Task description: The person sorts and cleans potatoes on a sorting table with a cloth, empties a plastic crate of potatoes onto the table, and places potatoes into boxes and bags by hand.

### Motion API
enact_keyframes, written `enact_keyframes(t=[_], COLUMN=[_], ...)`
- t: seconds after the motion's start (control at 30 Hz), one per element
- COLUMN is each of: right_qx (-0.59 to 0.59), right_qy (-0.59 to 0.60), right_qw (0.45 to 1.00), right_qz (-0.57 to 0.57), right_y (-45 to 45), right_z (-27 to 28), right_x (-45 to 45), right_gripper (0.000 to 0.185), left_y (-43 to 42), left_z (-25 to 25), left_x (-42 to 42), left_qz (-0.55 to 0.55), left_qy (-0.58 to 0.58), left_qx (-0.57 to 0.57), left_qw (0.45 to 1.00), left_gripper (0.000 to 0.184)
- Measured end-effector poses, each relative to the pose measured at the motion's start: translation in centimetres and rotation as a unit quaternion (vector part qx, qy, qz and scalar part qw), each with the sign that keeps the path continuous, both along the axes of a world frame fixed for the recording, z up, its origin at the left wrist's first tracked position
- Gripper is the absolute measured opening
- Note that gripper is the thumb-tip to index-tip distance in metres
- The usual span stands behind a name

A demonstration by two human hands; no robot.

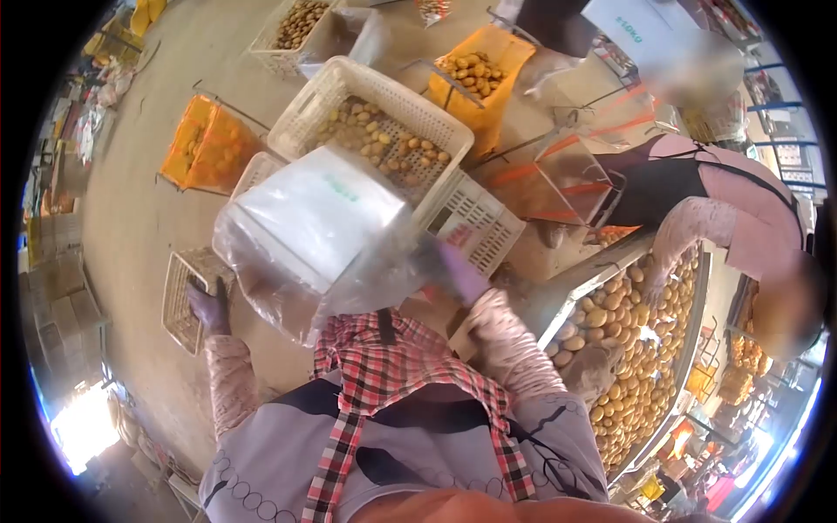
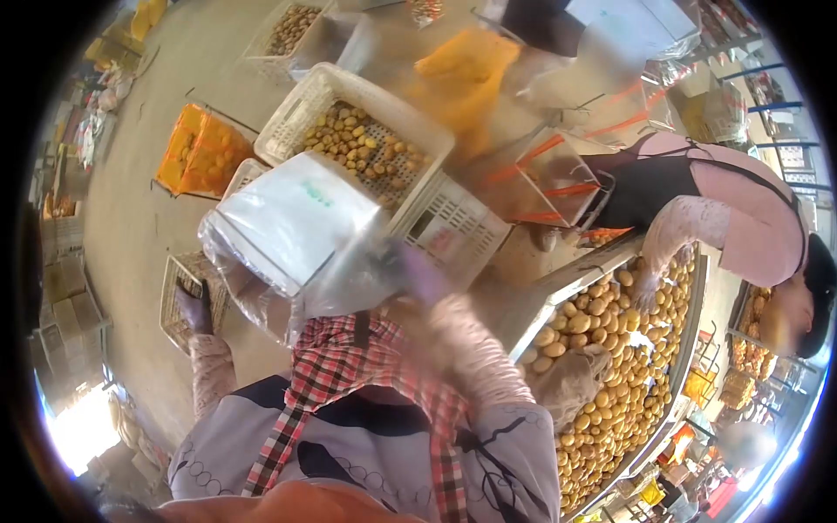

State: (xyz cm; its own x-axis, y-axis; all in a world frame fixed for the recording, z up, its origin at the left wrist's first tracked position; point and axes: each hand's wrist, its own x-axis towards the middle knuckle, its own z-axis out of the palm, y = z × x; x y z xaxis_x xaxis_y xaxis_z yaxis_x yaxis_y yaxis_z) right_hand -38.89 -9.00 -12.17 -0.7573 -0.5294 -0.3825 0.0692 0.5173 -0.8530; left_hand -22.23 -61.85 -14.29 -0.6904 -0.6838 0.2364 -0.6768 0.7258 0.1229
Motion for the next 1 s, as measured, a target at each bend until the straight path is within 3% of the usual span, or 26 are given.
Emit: enact_keyframes(t=[0.03,0.07,0.13,0.2,0.27,0.3,0.33,0.37,0.4,0.43,0.47,0.5,0.57,0.67,0.77,0.8,0.83,0.87,0.9,0.97,1.0], right_qx=[-0.058,-0.113,-0.016,0.099,0.128,0.142,0.046,-0.054,-0.057,-0.060,0.040,0.020,0.010,0.038,0.024,-0.006,-0.004,-0.008,0.046,0.110,0.118], right_qy=[-0.036,-0.074,-0.123,-0.132,-0.114,-0.101,-0.082,-0.057,-0.041,-0.025,-0.022,-0.045,-0.048,0.036,0.105,0.108,0.183,0.129,0.222,0.347,0.380], right_qw=[0.998,0.991,0.987,0.972,0.979,0.981,0.995,0.995,0.994,0.992,0.995,0.988,0.973,0.943,0.891,0.870,0.834,0.832,0.799,0.733,0.710], right_qz=[0.004,0.009,0.105,0.168,0.112,0.091,0.014,-0.056,-0.083,-0.110,-0.092,-0.143,-0.227,-0.330,-0.442,-0.482,-0.520,-0.539,-0.557,-0.575,-0.581], right_y=[-3.0,-6.0,-10.4,-12.9,-14.2,-15.0,-15.9,-16.6,-16.2,-15.8,-14.2,-13.1,-10.7,-6.2,-1.3,0.8,2.5,5.0,7.1,10.2,11.2], right_z=[-0.6,-1.2,-0.1,2.8,5.4,6.0,2.9,-2.5,-2.5,-2.5,1.6,2.9,6.2,11.8,14.9,16.2,15.7,16.0,13.6,11.6,12.0], right_x=[2.9,5.6,6.7,7.0,7.5,8.0,9.0,10.1,9.6,9.0,7.5,6.6,5.6,5.8,6.9,7.1,7.2,7.7,8.1,10.3,12.1], right_gripper=[0.051,0.056,0.063,0.059,0.059,0.059,0.058,0.058,0.057,0.056,0.057,0.055,0.054,0.050,0.039,0.037,0.038,0.042,0.045,0.049,0.050], left_y=[1.1,2.6,1.1,0.1,-1.2,-3.7,-3.3,-3.2,-3.2,-3.5,-3.3,-3.4,-2.2,7.3,16.7,20.2,23.2,26.2,28.7,31.6,34.1], left_z=[0.1,-0.1,-3.7,-6.2,-7.6,-12.5,-11.8,-9.0,-5.6,-2.2,-0.4,-0.6,0.9,12.4,17.9,18.8,18.4,16.6,14.3,5.1,3.2], left_x=[1.8,1.9,1.3,-1.3,-5.8,-6.1,-7.0,-8.2,-9.6,-11.7,-14.1,-16.0,-20.3,-24.3,-24.6,-25.6,-25.7,-25.7,-26.0,-28.0,-27.4], left_qz=[-0.042,-0.064,-0.039,-0.092,0.044,0.025,-0.068,-0.158,-0.247,-0.269,-0.286,-0.249,-0.204,-0.246,-0.431,-0.401,-0.423,-0.447,-0.490,-0.561,-0.596], left_qy=[-0.031,-0.061,-0.089,-0.007,-0.154,-0.140,-0.127,-0.109,-0.094,-0.176,-0.260,-0.091,0.027,-0.132,-0.148,-0.221,-0.200,-0.182,-0.165,-0.103,-0.041], left_qx=[0.104,0.113,0.167,0.217,0.391,0.235,0.243,0.245,0.242,0.194,0.146,0.394,0.619,0.578,0.269,0.276,0.301,0.327,0.317,0.302,0.320], left_qw=[0.993,0.990,0.981,0.972,0.907,0.961,0.959,0.950,0.934,0.927,0.911,0.880,0.758,0.767,0.848,0.845,0.831,0.812,0.795,0.764,0.736], left_gripper=[0.087,0.094,0.101,0.086,0.062,0.040,0.038,0.037,0.035,0.033,0.033,0.034,0.039,0.041,0.038,0.041,0.041,0.041,0.041,0.038,0.040])
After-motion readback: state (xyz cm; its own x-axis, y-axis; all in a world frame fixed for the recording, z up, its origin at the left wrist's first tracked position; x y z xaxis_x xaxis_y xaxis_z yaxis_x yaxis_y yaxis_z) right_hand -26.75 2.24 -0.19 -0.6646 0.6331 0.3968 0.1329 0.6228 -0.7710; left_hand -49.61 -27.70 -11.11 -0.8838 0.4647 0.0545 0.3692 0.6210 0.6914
